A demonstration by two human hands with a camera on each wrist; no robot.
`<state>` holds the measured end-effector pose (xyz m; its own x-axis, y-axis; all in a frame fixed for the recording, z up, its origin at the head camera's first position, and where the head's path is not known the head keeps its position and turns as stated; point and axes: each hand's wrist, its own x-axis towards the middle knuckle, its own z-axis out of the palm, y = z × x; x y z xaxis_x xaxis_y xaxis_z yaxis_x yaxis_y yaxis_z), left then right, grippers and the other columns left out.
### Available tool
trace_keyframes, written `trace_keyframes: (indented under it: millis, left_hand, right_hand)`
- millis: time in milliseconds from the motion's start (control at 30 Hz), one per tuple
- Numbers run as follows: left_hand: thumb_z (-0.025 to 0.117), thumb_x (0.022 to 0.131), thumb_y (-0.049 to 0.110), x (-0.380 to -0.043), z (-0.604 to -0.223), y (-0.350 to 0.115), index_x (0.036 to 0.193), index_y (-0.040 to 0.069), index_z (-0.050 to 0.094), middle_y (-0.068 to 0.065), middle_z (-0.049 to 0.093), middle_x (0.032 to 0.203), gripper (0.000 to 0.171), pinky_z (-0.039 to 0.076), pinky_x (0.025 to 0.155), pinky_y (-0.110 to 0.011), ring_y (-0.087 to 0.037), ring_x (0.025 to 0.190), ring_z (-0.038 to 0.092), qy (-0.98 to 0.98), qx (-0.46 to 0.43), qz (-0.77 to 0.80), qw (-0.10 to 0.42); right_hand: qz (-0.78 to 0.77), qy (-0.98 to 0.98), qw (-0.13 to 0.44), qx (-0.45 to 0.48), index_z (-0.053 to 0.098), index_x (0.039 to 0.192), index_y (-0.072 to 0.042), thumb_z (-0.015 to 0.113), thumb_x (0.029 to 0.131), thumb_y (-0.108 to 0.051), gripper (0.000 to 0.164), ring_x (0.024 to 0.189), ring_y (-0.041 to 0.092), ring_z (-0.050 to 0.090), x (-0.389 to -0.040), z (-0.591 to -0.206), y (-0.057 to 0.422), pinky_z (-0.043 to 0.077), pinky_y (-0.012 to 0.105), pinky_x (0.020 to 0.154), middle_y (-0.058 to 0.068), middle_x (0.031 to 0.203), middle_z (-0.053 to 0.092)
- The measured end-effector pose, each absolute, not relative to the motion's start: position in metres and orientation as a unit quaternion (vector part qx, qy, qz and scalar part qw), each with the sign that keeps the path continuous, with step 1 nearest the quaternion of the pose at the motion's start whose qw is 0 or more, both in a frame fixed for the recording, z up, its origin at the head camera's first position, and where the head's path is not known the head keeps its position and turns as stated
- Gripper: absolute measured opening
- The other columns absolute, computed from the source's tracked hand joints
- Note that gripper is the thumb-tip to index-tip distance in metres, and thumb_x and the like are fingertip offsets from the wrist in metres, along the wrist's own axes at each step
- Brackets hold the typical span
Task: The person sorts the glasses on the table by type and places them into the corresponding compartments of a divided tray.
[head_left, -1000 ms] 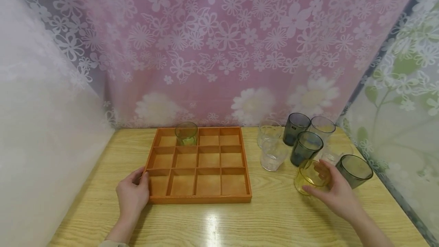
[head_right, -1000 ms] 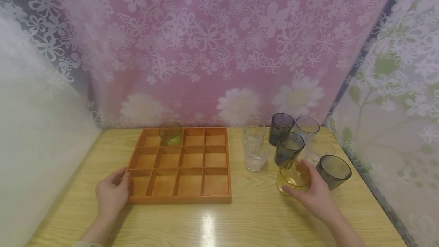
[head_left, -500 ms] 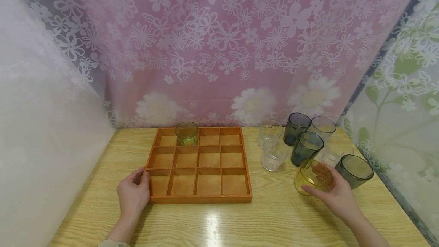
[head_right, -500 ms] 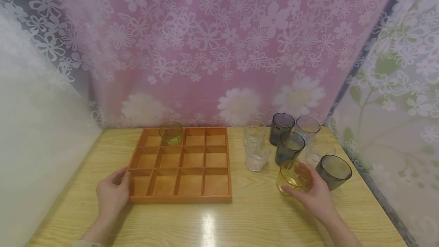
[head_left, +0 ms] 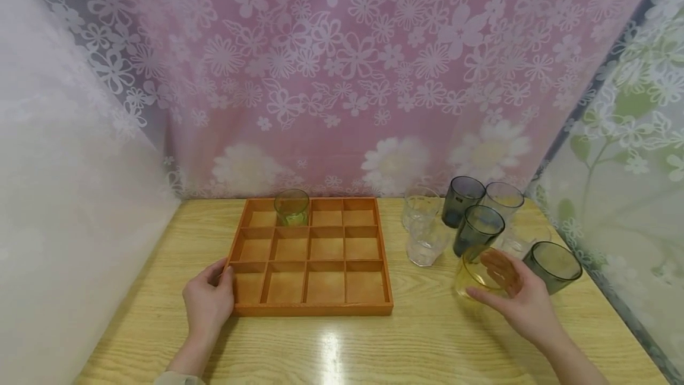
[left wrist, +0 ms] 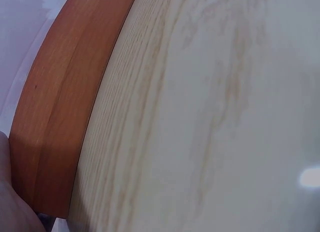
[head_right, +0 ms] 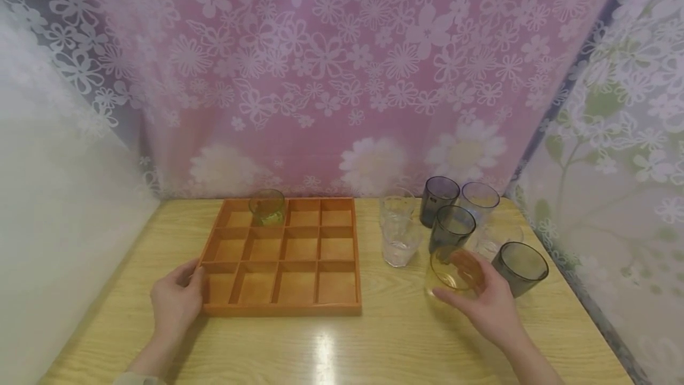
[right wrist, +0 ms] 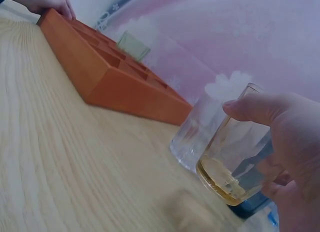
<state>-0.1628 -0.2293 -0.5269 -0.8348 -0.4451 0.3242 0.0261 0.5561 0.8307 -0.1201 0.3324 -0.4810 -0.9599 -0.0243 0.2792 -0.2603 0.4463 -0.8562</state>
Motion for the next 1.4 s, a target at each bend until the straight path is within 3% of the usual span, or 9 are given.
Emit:
trace_keyframes:
  millis: [367,767,900,1133,1267,1400]
  left_hand:
    - [0.07,0.1,0.005,-0.154,-0.531,-0.232,0.118,-0.001,0.079,-0.017,0.079,0.106,0.022,0.044,0.067,-0.005,-0.026,0.09,0.073,-0.848,0.136,-0.442,0.26]
    - [0.069,0.1,0.004,-0.152,-0.528,-0.231,0.118,-0.003,0.078,-0.019,0.078,0.106,0.022,0.044,0.064,-0.008,-0.024,0.086,0.071,-0.848,0.139,-0.44,0.261]
    - [0.069,0.1,0.004,-0.153,-0.528,-0.231,0.119,-0.004,0.078,-0.02,0.078,0.106,0.022,0.044,0.064,-0.007,-0.027,0.088,0.072,-0.846,0.138,-0.444,0.259]
    - [0.069,0.1,0.005,-0.158,-0.529,-0.23,0.119,-0.003,0.078,-0.019,0.078,0.106,0.023,0.045,0.063,-0.007,-0.025,0.087,0.072,-0.846,0.132,-0.447,0.258]
    - [0.071,0.099,0.004,-0.16,-0.528,-0.23,0.117,-0.003,0.079,-0.018,0.079,0.105,0.022,0.045,0.063,-0.008,-0.023,0.084,0.072,-0.847,0.126,-0.441,0.269]
    - [0.071,0.098,0.004,-0.162,-0.527,-0.228,0.116,-0.003,0.079,-0.018,0.079,0.102,0.021,0.046,0.063,-0.009,-0.021,0.081,0.072,-0.847,0.117,-0.436,0.28]
  right_hand:
    - [0.539,-0.829,0.088,0.12,0.045,0.155,0.001,0.087,0.086,0.001,0.081,0.13,0.006,0.059,-0.118,-0.455,0.312,0.047,0.016,0.1,0.019,0.147,0.059]
    - [0.578,-0.79,0.076,0.192,0.042,0.153,0.009,0.083,0.083,0.015,0.081,0.13,0.014,0.061,-0.125,-0.433,0.284,0.048,0.02,0.102,0.006,0.145,0.062]
    - [0.573,-0.792,0.072,0.199,0.045,0.152,0.006,0.084,0.083,0.012,0.08,0.131,0.015,0.059,-0.131,-0.433,0.278,0.048,0.023,0.104,0.01,0.146,0.061]
    - [0.579,-0.782,0.065,0.222,0.046,0.154,0.002,0.085,0.083,0.01,0.081,0.135,0.02,0.057,-0.143,-0.429,0.264,0.047,0.027,0.107,0.028,0.147,0.054]
    - [0.579,-0.777,0.067,0.238,0.045,0.155,0.001,0.086,0.083,0.009,0.084,0.135,0.022,0.057,-0.149,-0.424,0.253,0.047,0.03,0.108,0.03,0.147,0.054]
    - [0.576,-0.778,0.061,0.244,0.046,0.155,-0.001,0.087,0.084,0.005,0.083,0.136,0.023,0.056,-0.156,-0.417,0.243,0.046,0.03,0.109,0.022,0.148,0.056]
